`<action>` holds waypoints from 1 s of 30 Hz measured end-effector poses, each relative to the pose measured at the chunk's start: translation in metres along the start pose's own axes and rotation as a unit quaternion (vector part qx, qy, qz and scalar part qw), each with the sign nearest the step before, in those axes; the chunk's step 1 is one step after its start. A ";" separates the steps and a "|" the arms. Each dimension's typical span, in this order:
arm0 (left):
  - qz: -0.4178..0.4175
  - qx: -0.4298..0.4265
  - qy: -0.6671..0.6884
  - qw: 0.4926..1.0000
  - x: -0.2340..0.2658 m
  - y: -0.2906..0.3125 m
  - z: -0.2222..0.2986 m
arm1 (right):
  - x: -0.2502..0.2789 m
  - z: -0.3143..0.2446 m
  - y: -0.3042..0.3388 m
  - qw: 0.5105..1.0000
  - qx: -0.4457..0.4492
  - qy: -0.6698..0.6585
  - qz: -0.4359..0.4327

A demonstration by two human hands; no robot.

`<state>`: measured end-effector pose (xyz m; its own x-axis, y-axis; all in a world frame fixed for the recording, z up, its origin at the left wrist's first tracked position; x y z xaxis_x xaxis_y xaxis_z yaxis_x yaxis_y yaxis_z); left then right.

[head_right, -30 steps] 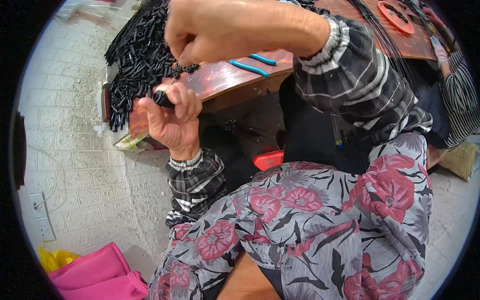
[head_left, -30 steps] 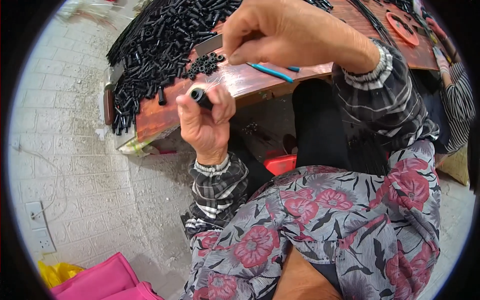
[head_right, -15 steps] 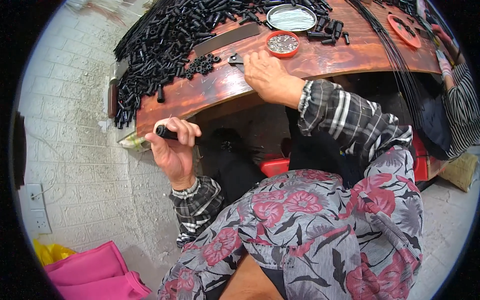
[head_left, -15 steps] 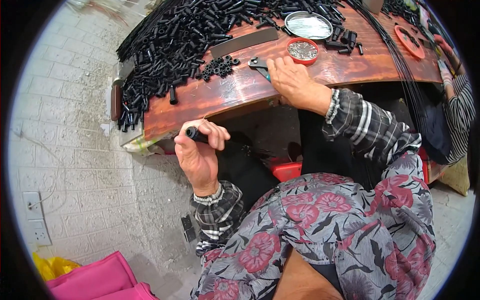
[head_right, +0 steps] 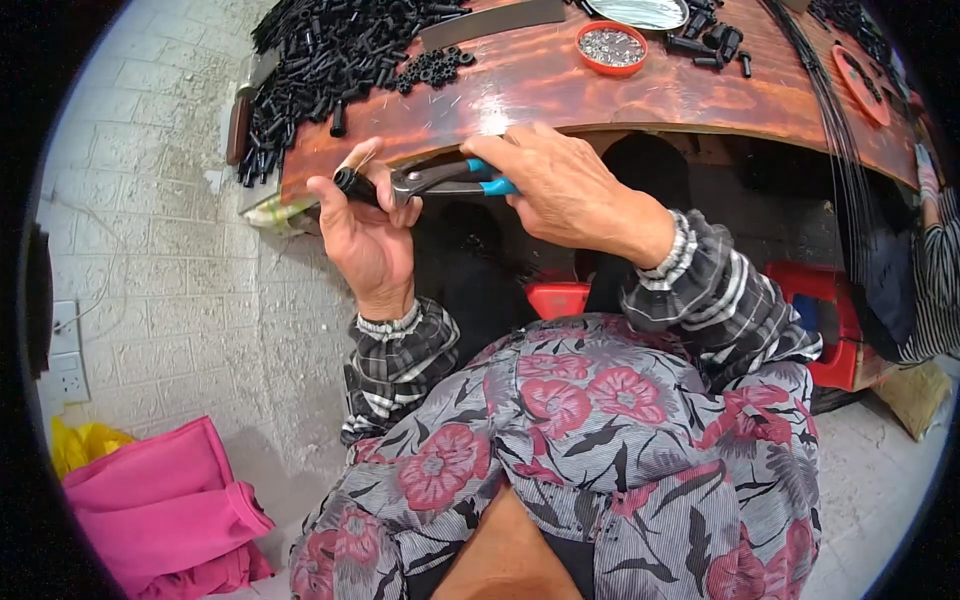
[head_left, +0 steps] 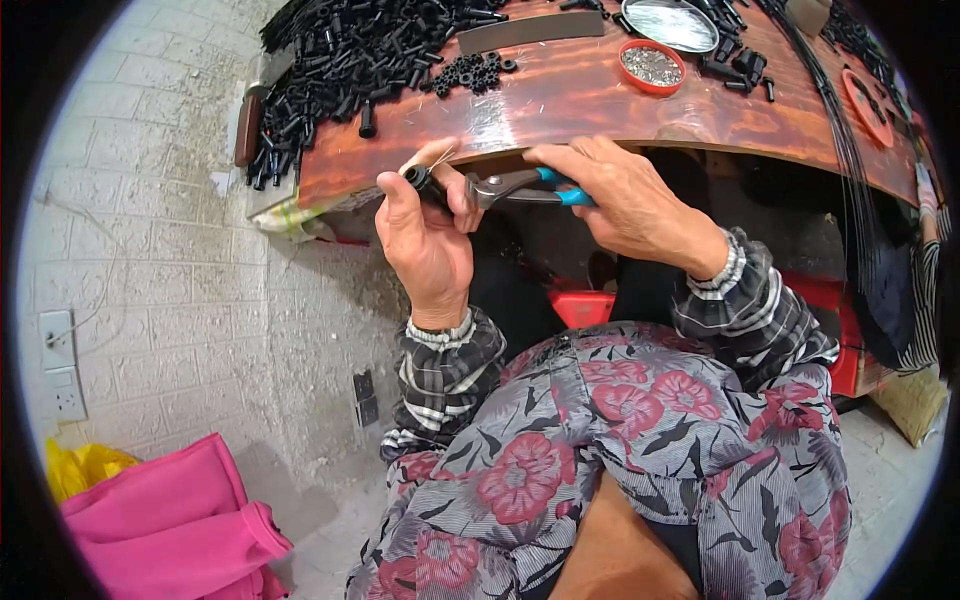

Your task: Assembling plastic connector components onto sets of electrical wires at a manufacturing workbench.

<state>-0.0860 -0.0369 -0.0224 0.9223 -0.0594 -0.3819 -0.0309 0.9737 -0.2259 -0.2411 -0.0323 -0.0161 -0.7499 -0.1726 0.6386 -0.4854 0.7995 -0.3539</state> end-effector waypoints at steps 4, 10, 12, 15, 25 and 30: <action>-0.006 -0.013 -0.022 1.000 -0.001 0.004 0.001 | -0.004 -0.006 -0.009 0.997 0.038 0.056 0.035; -0.026 -0.013 -0.004 1.000 -0.007 0.009 -0.002 | 0.000 -0.004 -0.015 0.995 0.061 0.047 0.070; -0.026 -0.010 -0.020 0.999 -0.008 0.011 -0.003 | 0.001 -0.002 -0.016 0.993 0.067 0.065 0.076; -0.044 -0.009 -0.006 0.999 -0.010 0.013 -0.003 | 0.007 -0.003 -0.018 0.987 0.084 0.107 0.087; -0.119 0.012 0.040 0.992 -0.012 0.021 -0.010 | 0.044 -0.010 -0.040 0.962 0.224 0.156 0.002; -0.081 0.030 -0.067 0.994 -0.022 0.023 -0.007 | 0.011 0.011 -0.010 0.811 -0.243 -0.178 -0.501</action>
<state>-0.1098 -0.0149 -0.0256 0.9565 -0.1897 -0.2215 0.1407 0.9655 -0.2193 -0.2492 -0.0485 -0.0133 -0.2116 -0.9625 0.1700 -0.7627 0.2714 0.5871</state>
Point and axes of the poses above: each hand's wrist, its own y-axis away from the middle knuckle, its own x-axis out of the back of the hand, z = x × y, the point moved 7 cm from there along -y, towards the middle knuckle, and after that the axes turned 9 degrees about -y, right-handed, at the moved point
